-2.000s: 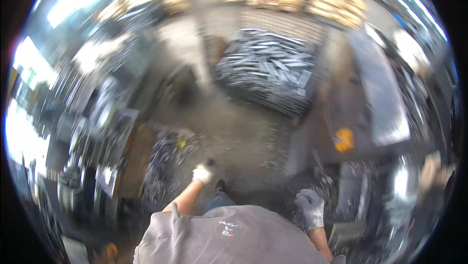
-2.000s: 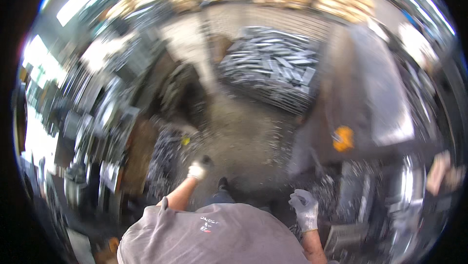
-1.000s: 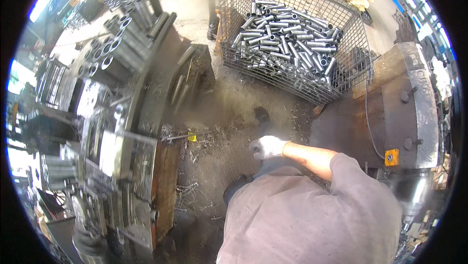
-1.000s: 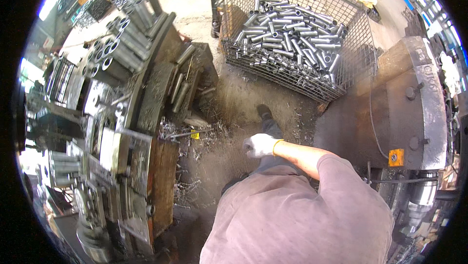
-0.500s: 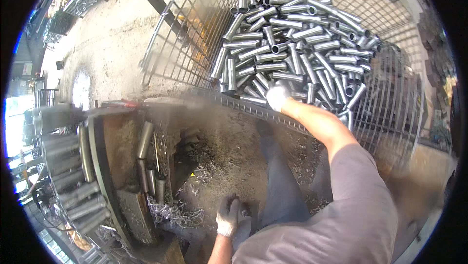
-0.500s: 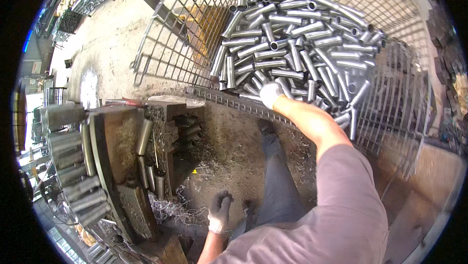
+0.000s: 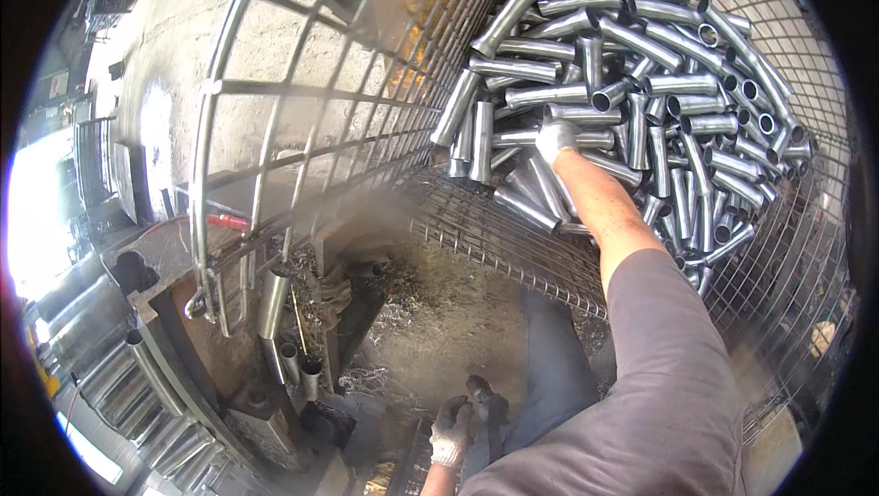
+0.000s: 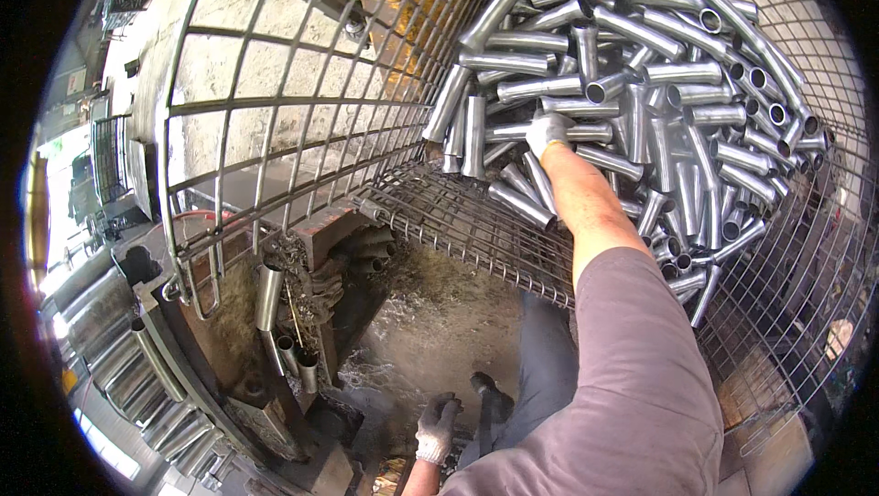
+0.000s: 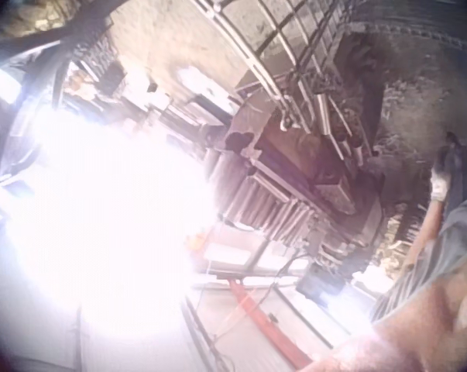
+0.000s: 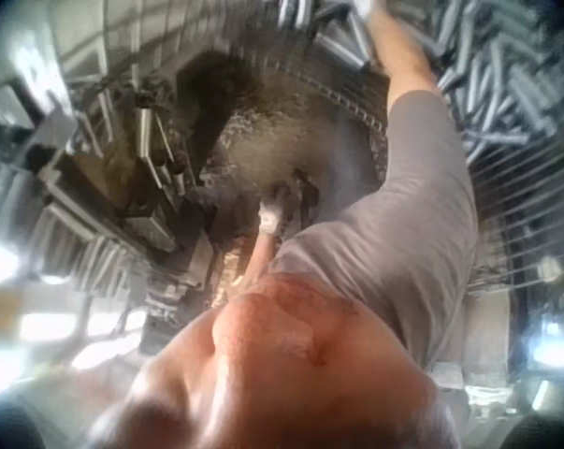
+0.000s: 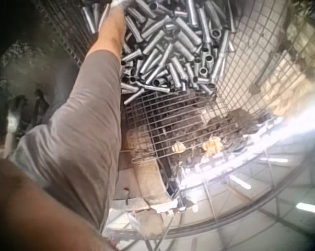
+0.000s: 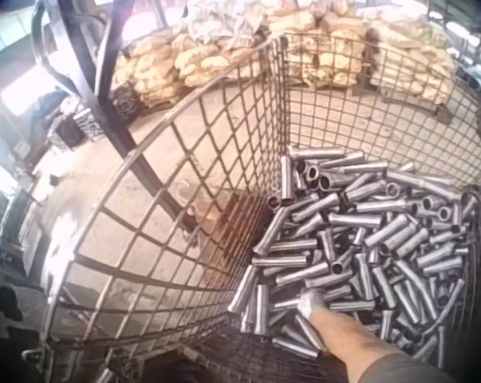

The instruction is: The person operates a metal lathe to machine cylindrical metal parts. They repeatedly load raw metal tubes into the chuck, secure them, and then remove the finished parts, placing them into a wire basket.

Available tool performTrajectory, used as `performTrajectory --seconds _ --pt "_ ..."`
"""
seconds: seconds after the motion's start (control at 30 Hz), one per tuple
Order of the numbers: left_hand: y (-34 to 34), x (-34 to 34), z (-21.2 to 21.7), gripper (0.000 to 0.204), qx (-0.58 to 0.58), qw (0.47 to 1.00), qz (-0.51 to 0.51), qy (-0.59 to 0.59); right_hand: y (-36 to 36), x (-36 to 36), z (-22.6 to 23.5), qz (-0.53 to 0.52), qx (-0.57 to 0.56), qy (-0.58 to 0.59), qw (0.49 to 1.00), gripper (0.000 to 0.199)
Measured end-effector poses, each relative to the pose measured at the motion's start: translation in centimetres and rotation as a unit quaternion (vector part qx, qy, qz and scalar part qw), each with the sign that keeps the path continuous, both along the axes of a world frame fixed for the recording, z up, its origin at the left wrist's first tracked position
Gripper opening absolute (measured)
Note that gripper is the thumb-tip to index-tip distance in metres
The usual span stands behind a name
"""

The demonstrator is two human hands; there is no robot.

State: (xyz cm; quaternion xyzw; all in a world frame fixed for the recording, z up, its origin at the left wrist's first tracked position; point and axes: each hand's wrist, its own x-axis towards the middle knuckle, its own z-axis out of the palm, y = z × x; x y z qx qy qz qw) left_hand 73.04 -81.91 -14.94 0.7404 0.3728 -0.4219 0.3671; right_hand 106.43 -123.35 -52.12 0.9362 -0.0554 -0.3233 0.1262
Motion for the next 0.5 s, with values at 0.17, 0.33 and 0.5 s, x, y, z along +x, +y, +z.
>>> performTrajectory --seconds 0.17,0.33,0.5 --pt "2.0 -2.4 -1.0 0.037 -0.031 0.999 -0.023 -0.025 -4.8 -1.2 8.6 0.043 0.185 -0.077 0.979 0.031" --pt "2.6 -0.1 3.3 0.065 -0.055 0.998 -0.024 -0.011 -0.2 -4.1 32.4 0.140 0.348 -0.119 0.919 0.043" --pt "9.2 3.4 9.6 0.088 -0.151 0.937 -0.136 -0.283 15.7 -15.0 54.4 0.238 0.556 -0.052 0.794 0.036"
